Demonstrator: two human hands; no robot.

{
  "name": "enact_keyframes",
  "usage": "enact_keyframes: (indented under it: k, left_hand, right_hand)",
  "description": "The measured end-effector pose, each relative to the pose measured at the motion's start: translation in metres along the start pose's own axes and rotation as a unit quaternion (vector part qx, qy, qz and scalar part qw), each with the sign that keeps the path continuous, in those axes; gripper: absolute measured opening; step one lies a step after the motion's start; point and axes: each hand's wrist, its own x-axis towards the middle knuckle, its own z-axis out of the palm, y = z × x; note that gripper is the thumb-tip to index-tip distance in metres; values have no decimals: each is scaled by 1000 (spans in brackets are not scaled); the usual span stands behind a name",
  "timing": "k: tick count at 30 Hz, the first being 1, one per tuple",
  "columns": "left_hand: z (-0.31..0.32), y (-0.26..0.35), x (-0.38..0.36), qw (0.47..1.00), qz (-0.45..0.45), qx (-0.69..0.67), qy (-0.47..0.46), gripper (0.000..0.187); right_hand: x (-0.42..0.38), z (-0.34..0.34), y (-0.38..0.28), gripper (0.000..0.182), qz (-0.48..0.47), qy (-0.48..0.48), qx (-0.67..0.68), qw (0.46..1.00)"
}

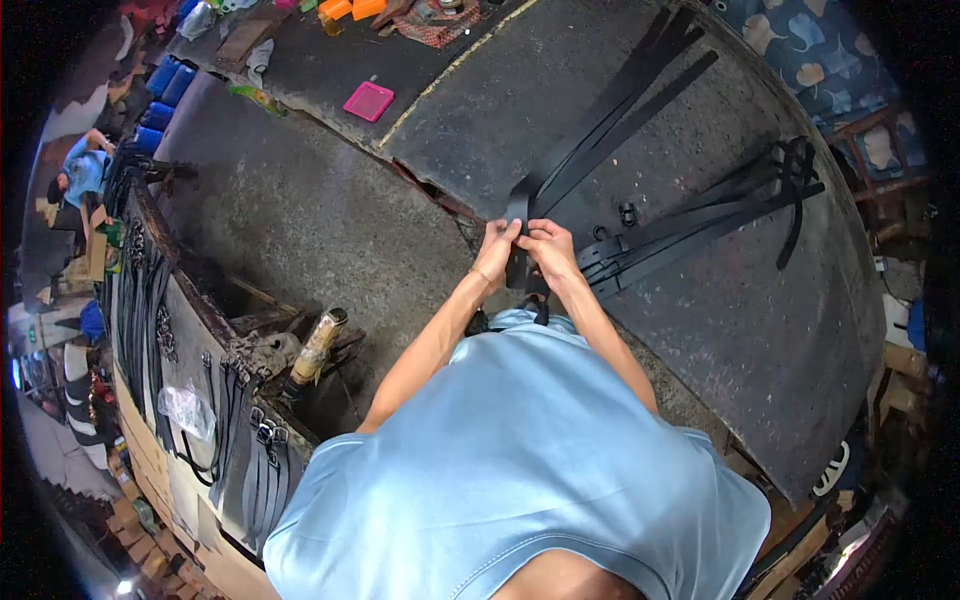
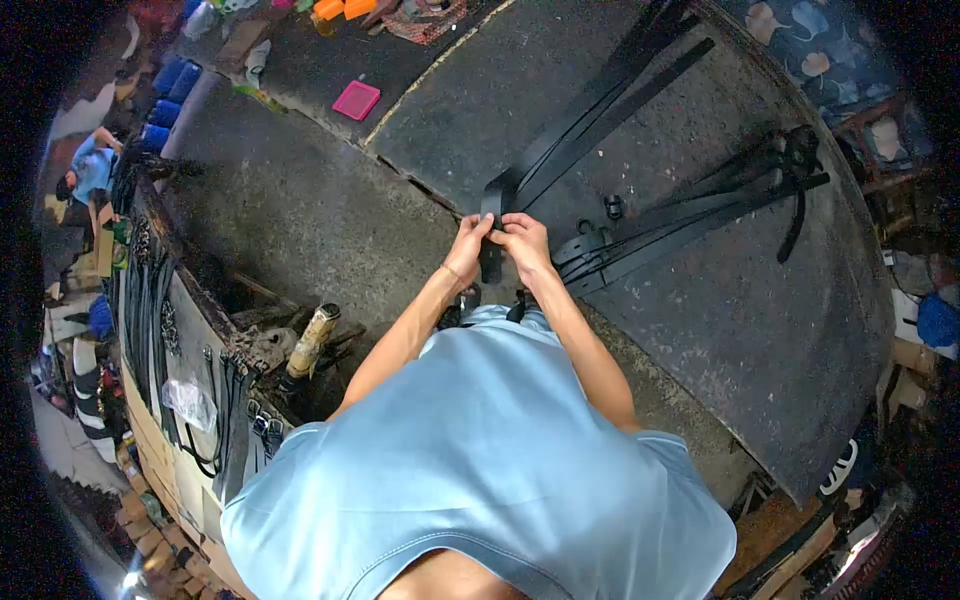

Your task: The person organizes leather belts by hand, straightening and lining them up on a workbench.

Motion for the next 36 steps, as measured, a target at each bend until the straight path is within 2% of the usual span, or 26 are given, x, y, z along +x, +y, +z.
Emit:
enact_keyframes:
  k: [2,4,5,7,8,10,12,13,14,15,16,18,20,21,22,24,26,28,29,30,32,33,34,36]
  left_hand:
    - [-5,8,-11,1000,-21,22,-5,27]
    - [-7,37,-39,979,-137,106,-102,33]
    - [-3,44,-49,981,-123,117,-92,35]
    - [-10,47,-59,973,-100,173,-118,34]
    - [-14,49,-64,961,-76,223,-145,34]
    - [-10,67,-89,932,-78,278,-217,31]
    - [-17,69,-106,930,-121,284,-198,32]
    - [-30,65,-111,924,-136,302,-190,32]
    - [-46,60,-113,917,-150,322,-182,33]
    - [-60,58,-116,895,-161,372,-189,35]
    - [-76,55,-118,871,-168,419,-194,36]
    - [-122,32,-121,866,-217,418,-167,38]
    - [-141,22,-127,833,-249,480,-118,38]
    - [-153,15,-128,810,-276,508,-93,39]
    - [-152,13,-130,811,-278,507,-96,39]
    - [-147,9,-132,795,-322,512,-47,40]
    - [-147,-2,-124,786,-317,525,-77,42]
    - [-121,3,-112,769,-274,573,-74,44]
    - [-75,28,-117,772,-230,586,-93,46]
    - [-63,27,-109,776,-207,585,-115,46]
    - [-40,24,-93,811,-184,521,-191,40]
    - [-16,29,-89,825,-174,488,-224,40]
    - [10,32,-84,838,-163,453,-256,41]
    - [41,17,-66,821,-69,483,-298,41]
  right_hand:
    - [9,-4,4,29,16,-25,-57,998]
    - [19,-17,9,33,30,-152,-80,985]
    - [27,-20,12,33,27,-152,-76,985]
    - [36,-24,6,38,115,-208,163,958]
    - [42,-21,-7,39,141,-228,303,914]
    - [90,-29,-27,22,102,-192,357,908]
    - [128,-49,-82,18,60,-182,426,884]
    - [142,-65,-113,17,35,-182,488,853]
    - [155,-89,-146,23,2,-190,508,840]
    - [164,-115,-181,30,-54,-172,487,854]
    - [164,-143,-215,18,-135,-189,459,857]
    - [151,-200,-280,20,-229,-195,385,873]
    - [162,-281,-329,33,-240,-250,393,852]
    - [145,-291,-349,25,-282,-159,336,885]
    - [119,-295,-372,18,-320,-66,273,905]
    - [72,-304,-406,26,-323,-46,290,900]
    - [52,-328,-430,29,-357,23,260,897]
    - [75,-440,-454,30,-364,-164,246,883]
    - [67,-456,-467,28,-408,-12,190,893]
    - [56,-466,-481,25,-440,138,127,878]
    - [37,-500,-504,29,-427,200,115,874]
    - [45,-568,-530,27,-429,123,155,881]
    - [37,-597,-545,33,-439,69,179,878]
    - [21,-651,-574,46,-443,-41,228,866]
